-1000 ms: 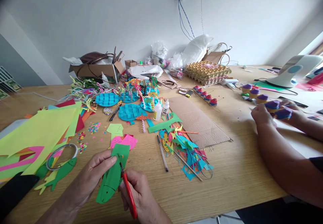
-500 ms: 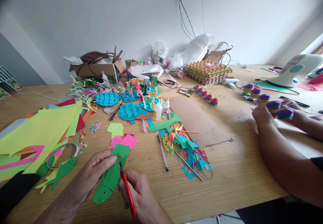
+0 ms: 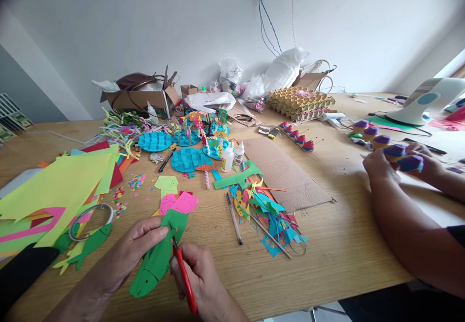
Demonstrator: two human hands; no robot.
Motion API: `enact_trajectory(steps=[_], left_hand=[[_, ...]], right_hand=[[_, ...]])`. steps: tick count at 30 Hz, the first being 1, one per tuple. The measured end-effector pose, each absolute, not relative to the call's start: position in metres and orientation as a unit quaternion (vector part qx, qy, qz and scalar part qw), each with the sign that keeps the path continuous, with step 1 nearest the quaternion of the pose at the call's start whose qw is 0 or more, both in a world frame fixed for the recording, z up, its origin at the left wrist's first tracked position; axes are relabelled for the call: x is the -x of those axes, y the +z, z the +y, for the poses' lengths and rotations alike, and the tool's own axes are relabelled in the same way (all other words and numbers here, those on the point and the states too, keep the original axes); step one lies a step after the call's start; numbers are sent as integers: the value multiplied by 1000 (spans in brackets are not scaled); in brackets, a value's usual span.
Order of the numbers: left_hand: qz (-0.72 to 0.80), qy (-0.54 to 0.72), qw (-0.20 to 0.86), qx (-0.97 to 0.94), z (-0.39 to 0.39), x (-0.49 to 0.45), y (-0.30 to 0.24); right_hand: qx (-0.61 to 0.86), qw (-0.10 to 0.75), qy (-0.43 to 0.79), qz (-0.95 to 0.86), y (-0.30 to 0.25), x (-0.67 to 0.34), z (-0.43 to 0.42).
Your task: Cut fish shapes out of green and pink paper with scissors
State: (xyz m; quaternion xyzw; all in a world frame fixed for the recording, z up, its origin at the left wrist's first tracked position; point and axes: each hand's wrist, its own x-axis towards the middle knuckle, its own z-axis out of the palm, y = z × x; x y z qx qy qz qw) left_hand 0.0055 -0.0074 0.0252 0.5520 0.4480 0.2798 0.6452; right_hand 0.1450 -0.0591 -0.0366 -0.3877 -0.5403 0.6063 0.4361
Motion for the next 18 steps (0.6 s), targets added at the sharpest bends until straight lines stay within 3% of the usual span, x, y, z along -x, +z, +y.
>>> enact_trajectory(steps=[18], left_hand=[[447,249,680,-526,-4,4,33]], right_hand=[[385,412,616,-551,-43,-152,-62]])
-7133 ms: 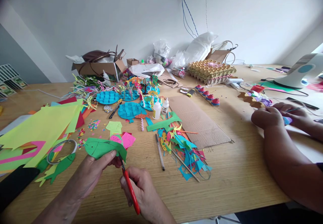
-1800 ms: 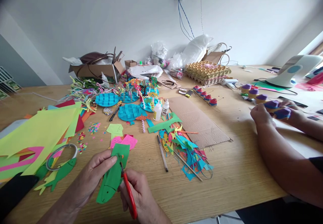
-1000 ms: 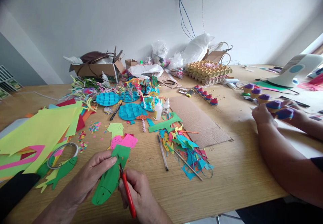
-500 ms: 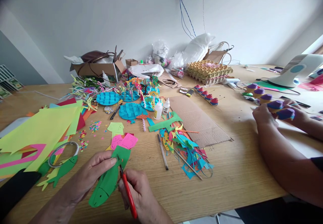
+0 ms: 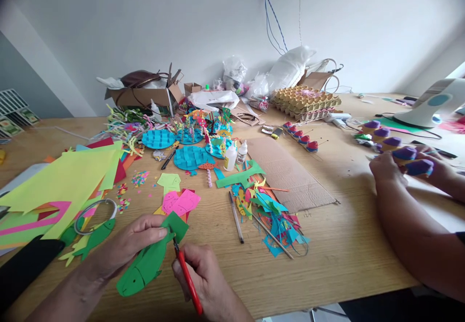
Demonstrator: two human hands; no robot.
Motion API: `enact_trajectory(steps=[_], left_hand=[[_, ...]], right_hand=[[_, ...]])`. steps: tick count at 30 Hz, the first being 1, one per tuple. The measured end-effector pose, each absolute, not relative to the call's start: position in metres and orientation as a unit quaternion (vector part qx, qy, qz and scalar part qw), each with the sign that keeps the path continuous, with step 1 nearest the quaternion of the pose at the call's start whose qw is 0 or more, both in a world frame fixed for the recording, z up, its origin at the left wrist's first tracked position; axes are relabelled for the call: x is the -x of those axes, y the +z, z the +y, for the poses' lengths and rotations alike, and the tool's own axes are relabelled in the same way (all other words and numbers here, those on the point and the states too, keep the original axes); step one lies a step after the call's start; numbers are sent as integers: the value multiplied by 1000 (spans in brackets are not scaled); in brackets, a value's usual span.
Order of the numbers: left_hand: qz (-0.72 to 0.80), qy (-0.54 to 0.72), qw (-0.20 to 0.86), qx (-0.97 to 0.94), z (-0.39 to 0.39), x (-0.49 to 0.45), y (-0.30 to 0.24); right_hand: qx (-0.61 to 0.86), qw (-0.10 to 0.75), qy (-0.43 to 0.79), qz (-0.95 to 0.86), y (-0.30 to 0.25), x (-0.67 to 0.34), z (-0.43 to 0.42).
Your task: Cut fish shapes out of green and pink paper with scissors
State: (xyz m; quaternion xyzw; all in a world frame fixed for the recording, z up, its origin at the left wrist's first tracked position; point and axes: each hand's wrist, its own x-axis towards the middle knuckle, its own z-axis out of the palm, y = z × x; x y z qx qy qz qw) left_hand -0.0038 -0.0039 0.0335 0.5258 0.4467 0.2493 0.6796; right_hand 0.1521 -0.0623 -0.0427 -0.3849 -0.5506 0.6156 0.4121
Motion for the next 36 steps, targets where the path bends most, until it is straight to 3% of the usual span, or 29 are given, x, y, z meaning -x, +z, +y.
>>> enact_trajectory(steps=[7,36], left_hand=[[425,174,706,-539,2,11,33],[378,72,707,-594,16,12,41]], right_hand=[[397,392,581,-592,-39,-156,-62],[381,379,611,-581,-37,-159,-62]])
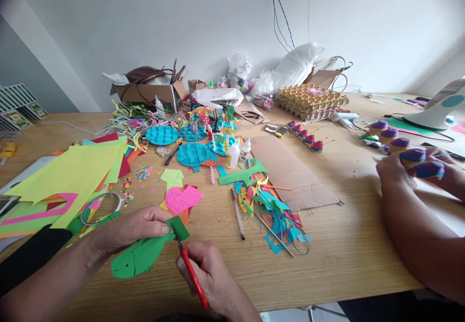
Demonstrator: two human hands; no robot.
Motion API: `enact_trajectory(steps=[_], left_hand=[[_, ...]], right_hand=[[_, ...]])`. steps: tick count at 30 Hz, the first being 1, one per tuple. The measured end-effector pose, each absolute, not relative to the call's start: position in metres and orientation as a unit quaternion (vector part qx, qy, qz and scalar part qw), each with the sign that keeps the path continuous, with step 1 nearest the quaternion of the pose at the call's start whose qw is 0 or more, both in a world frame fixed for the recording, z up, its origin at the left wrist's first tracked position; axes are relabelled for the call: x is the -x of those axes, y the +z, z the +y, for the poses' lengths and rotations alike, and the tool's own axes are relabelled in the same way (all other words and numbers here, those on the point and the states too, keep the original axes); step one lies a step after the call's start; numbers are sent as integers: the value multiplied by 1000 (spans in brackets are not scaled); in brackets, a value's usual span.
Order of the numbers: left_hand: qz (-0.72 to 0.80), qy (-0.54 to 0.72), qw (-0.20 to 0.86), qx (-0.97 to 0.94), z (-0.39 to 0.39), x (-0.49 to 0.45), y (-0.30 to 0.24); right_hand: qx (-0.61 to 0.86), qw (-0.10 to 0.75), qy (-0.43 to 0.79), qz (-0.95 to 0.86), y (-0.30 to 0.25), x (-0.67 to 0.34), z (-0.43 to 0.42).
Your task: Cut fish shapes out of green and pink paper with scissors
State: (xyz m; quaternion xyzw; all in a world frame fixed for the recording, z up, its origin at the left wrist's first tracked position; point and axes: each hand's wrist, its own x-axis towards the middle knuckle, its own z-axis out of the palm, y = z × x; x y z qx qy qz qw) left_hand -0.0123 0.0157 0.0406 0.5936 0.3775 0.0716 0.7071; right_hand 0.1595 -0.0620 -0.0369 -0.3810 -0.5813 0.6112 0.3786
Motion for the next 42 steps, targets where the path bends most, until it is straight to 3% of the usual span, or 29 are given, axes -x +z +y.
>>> enact_trajectory(steps=[23,33,42], left_hand=[[369,-65,712,-593,35,12,50],[357,-75,712,-599,40,5,52],[351,-68,708,-609,39,5,51]], right_hand=[[397,321,525,-681,-24,-172,-58],[366,332,604,-625,-32,-173,-56],[388,321,576,-644,-26,-174,-56]])
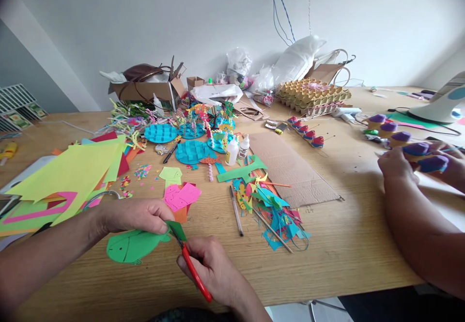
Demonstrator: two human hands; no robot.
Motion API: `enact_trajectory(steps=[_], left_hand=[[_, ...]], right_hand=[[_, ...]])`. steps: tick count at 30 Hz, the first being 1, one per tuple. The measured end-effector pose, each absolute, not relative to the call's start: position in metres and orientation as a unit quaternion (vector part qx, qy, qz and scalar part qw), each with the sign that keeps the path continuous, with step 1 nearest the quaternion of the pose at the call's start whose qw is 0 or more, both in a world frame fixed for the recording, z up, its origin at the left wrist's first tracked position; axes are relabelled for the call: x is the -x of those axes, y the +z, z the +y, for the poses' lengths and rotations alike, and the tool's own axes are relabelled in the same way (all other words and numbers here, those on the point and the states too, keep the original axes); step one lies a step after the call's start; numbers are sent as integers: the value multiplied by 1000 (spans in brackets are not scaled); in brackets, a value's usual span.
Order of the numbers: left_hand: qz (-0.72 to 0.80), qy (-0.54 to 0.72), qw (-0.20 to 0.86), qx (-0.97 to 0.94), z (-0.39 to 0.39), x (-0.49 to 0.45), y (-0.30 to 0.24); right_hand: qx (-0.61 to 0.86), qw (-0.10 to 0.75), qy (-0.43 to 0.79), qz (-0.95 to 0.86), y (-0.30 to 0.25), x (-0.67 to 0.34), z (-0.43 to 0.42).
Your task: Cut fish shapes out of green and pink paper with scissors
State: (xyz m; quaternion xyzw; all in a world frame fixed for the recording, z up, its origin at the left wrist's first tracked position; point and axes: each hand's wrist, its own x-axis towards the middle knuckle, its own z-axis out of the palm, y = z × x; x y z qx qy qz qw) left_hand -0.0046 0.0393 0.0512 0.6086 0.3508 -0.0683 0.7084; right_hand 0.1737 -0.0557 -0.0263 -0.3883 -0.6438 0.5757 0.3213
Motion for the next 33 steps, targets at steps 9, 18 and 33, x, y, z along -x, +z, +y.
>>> enact_trajectory(steps=[9,18,33], left_hand=[[350,-85,692,-625,41,1,55],[357,-10,737,-574,47,16,39],[387,428,685,-445,-14,2,9]], right_hand=[[413,299,502,-699,-26,-178,-55],[409,347,597,-597,-29,-173,-54],[413,448,655,-448,-32,-133,-47]])
